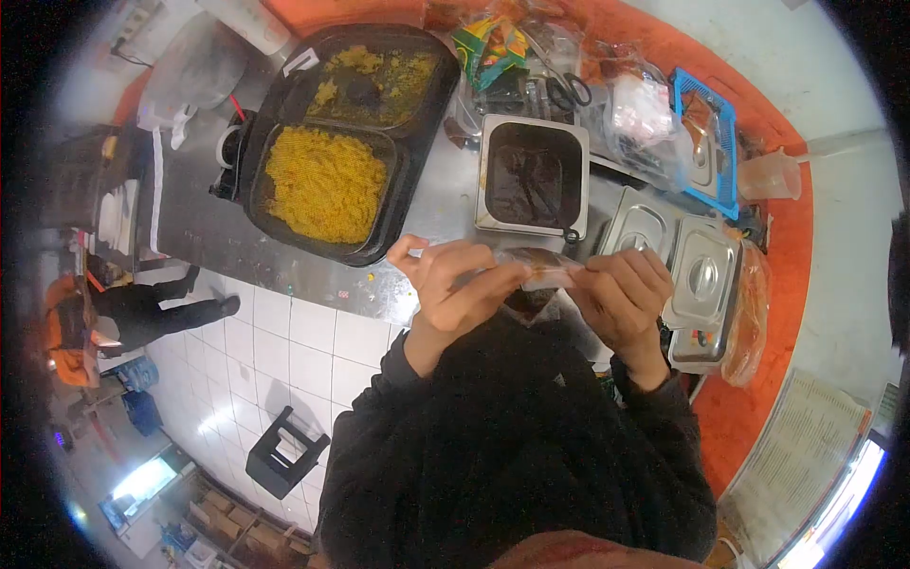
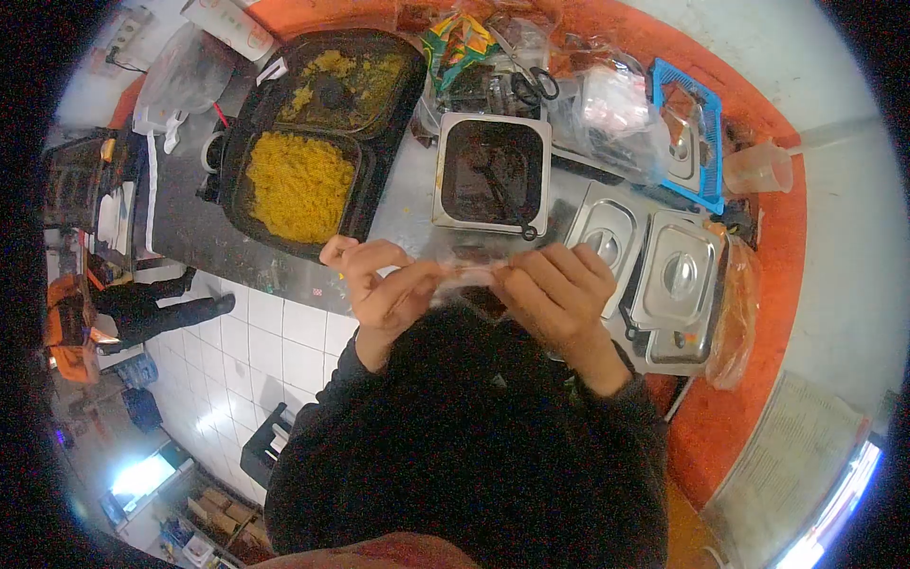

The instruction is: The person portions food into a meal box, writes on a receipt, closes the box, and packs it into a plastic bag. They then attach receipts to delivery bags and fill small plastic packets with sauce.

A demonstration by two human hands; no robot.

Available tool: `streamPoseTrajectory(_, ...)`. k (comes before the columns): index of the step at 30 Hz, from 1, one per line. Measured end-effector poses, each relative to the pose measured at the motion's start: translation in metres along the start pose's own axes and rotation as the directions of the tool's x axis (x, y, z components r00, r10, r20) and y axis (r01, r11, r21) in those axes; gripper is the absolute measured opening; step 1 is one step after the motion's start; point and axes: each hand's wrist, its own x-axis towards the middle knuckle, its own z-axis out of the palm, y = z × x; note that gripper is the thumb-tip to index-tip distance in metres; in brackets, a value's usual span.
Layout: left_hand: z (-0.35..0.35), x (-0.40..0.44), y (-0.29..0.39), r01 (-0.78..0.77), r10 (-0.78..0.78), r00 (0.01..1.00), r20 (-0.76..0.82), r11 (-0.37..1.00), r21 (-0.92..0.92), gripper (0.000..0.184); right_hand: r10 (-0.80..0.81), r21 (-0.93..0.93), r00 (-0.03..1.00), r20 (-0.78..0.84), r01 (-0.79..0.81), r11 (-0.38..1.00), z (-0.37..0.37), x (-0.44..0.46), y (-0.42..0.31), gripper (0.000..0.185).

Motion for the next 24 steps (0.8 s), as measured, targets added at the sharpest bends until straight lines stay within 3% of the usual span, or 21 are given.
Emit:
streamPoseTrajectory(4,0.001,0.004,-0.008,0.082,-0.082,0.997,-0.003,0.994,0.068,0.023,-0.047,-0.08,0.997,0.068,0.052,0.995,0.012,0.008,0.015,0.024)
streamPoseTrajectory(7,-0.003,0.015,-0.028,0.135,-0.136,0.991,-0.007,0.986,0.099,0.022,0.022,-0.011,0.99,0.138,-0.021,1.0,0.009,0.033,0.026,0.031)
streamPoseTrajectory(8,-0.006,0.019,-0.038,0.177,-0.176,0.984,-0.02,0.978,0.109,0.022,0.062,-0.06,0.968,0.244,-0.048,0.997,0.006,0.037,0.039,0.03)
streamPoseTrajectory(11,-0.015,0.028,-0.076,0.243,-0.258,0.966,0.028,0.936,0.256,0.02,0.235,-0.139,0.864,0.445,-0.192,0.971,0.004,0.039,0.093,0.026)
streamPoseTrajectory(13,-0.013,0.036,-0.093,0.235,-0.264,0.962,0.07,0.93,0.282,0.019,0.444,-0.214,0.706,0.551,-0.395,0.893,0.01,0.034,0.136,0.018)
streamPoseTrajectory(15,-0.006,0.042,-0.107,0.219,-0.281,0.948,0.152,0.918,0.329,0.017,0.471,-0.261,0.634,0.613,-0.4,0.878,0.034,0.018,0.205,0.017)
streamPoseTrajectory(18,0.007,0.045,-0.125,0.269,-0.35,0.908,0.232,0.909,0.317,0.015,0.459,-0.323,0.687,0.564,-0.328,0.888,0.07,-0.023,0.292,0.02)
streamPoseTrajectory(20,0.019,0.045,-0.137,0.264,-0.357,0.9,0.251,0.903,0.339,0.014,0.422,-0.335,0.834,0.355,-0.308,0.89,0.093,-0.045,0.321,0.025)
streamPoseTrajectory(21,0.025,0.044,-0.144,0.254,-0.358,0.892,0.275,0.902,0.35,0.013,0.579,-0.448,0.703,0.413,-0.396,0.801,0.104,-0.048,0.329,0.031)
streamPoseTrajectory(24,0.044,0.043,-0.164,0.192,-0.332,0.877,0.348,0.905,0.379,0.013,0.565,-0.443,0.746,0.353,-0.399,0.803,0.107,-0.042,0.314,0.031)
